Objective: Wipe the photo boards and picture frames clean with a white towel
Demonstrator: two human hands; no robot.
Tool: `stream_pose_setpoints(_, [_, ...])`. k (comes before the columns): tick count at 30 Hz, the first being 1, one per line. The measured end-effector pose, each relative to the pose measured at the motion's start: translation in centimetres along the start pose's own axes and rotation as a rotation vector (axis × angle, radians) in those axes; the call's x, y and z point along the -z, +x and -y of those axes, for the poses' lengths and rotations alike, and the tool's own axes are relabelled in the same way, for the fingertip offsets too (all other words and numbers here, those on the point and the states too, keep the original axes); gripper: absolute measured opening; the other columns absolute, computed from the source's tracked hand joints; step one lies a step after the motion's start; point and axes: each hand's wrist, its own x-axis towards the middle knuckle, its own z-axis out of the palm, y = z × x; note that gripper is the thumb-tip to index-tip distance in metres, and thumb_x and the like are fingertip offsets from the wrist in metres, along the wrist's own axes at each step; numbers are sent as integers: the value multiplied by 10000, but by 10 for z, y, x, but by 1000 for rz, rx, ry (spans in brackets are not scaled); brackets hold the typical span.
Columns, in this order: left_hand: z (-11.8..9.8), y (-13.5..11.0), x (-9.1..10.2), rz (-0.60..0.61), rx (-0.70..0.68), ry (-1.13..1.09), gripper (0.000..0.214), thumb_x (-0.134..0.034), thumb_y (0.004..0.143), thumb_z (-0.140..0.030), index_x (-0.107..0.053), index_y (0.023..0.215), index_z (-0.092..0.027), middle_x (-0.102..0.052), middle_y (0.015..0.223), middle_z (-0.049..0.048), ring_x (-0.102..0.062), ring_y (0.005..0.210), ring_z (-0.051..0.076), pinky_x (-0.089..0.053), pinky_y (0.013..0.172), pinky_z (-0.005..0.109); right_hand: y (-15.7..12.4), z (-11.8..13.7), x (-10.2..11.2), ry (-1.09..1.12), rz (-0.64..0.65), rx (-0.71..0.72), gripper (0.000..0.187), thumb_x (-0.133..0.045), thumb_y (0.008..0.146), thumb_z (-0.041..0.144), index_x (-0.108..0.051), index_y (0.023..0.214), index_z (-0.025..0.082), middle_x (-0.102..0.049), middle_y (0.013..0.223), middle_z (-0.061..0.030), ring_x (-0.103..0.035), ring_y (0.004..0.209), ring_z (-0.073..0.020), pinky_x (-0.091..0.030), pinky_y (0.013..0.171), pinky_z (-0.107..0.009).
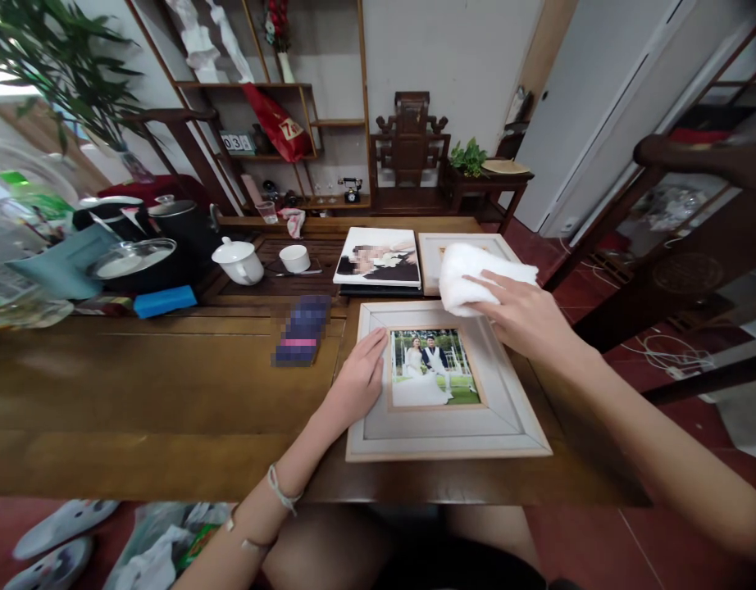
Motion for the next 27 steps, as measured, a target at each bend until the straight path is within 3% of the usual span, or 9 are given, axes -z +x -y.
stream_pose_setpoints(4, [1, 0, 0, -2, -9, -2, 447, -326, 965, -166, -505, 1367, -88, -485, 1447, 177, -414, 1379, 247, -329, 1161, 475, 10, 12, -38, 39, 121, 119, 562, -471, 717, -101, -684, 1135, 208, -482, 1454, -75, -434, 1330, -339, -425, 1033, -526])
stream_pose_setpoints(7, [4, -1, -2, -4, -23, 6, 451, -323, 967, -162, -493, 1376, -77, -476, 1452, 184, -406, 1384, 252, -326, 1162, 479, 5, 34, -43, 119, 209, 129, 623, -466, 682, -110, -656, 1193, 192, -451, 1476, -91, -425, 1330, -365, -467, 990, -506])
stream_pose_setpoints(10, [7, -2, -5, -18, -37, 13, 454, -320, 968, -155, -477, 1386, -74, -471, 1455, 185, -393, 1391, 253, -324, 1163, 481, -10, 58, -22, 217, 305, 157, 625, -475, 689, -81, -632, 1228, 193, -443, 1480, -102, -434, 1319, -384, -497, 945, -508])
stream_pose_setpoints(14, [8, -2, -5, -23, -60, 16, 453, -320, 969, -142, -472, 1394, -107, -476, 1452, 173, -397, 1389, 247, -339, 1156, 482, -39, 90, 30, 385, 464, 250, 596, -534, 704, -3, -612, 1242, 240, -449, 1477, -94, -480, 1281, -389, -541, 867, -507])
stream_pose_setpoints(16, [7, -2, -5, -25, -69, 18, 452, -321, 970, -139, -472, 1394, -98, -472, 1453, 179, -393, 1391, 247, -338, 1159, 472, -52, 101, 49, 465, 493, 280, 491, -579, 725, 65, -641, 1181, 235, -461, 1466, -105, -499, 1266, -379, -550, 859, -489])
stream_pose_setpoints(18, [7, -2, -5, -29, -75, 17, 452, -323, 970, -138, -471, 1394, -88, -468, 1454, 185, -390, 1393, 251, -338, 1161, 463, -59, 107, 54, 528, 481, 271, 448, -585, 735, 95, -651, 1151, 248, -477, 1457, -87, -492, 1279, -352, -524, 919, -489])
stream_pose_setpoints(22, [9, -2, -5, -18, -87, 18, 463, -316, 966, -126, -457, 1406, -95, -460, 1459, 190, -389, 1393, 260, -338, 1156, 489, -51, 92, 23, 507, 400, 221, 576, -529, 703, 23, -629, 1221, 253, -439, 1489, -57, -376, 1371, -332, -311, 1104, -591])
stream_pose_setpoints(27, [9, -2, -5, -2, -71, 17, 473, -308, 964, -122, -447, 1415, -90, -443, 1473, 191, -380, 1399, 259, -332, 1160, 482, -17, 52, -27, 312, 209, 163, 611, -492, 689, -34, -630, 1232, 209, -392, 1516, -83, -261, 1425, -340, -166, 1134, -637])
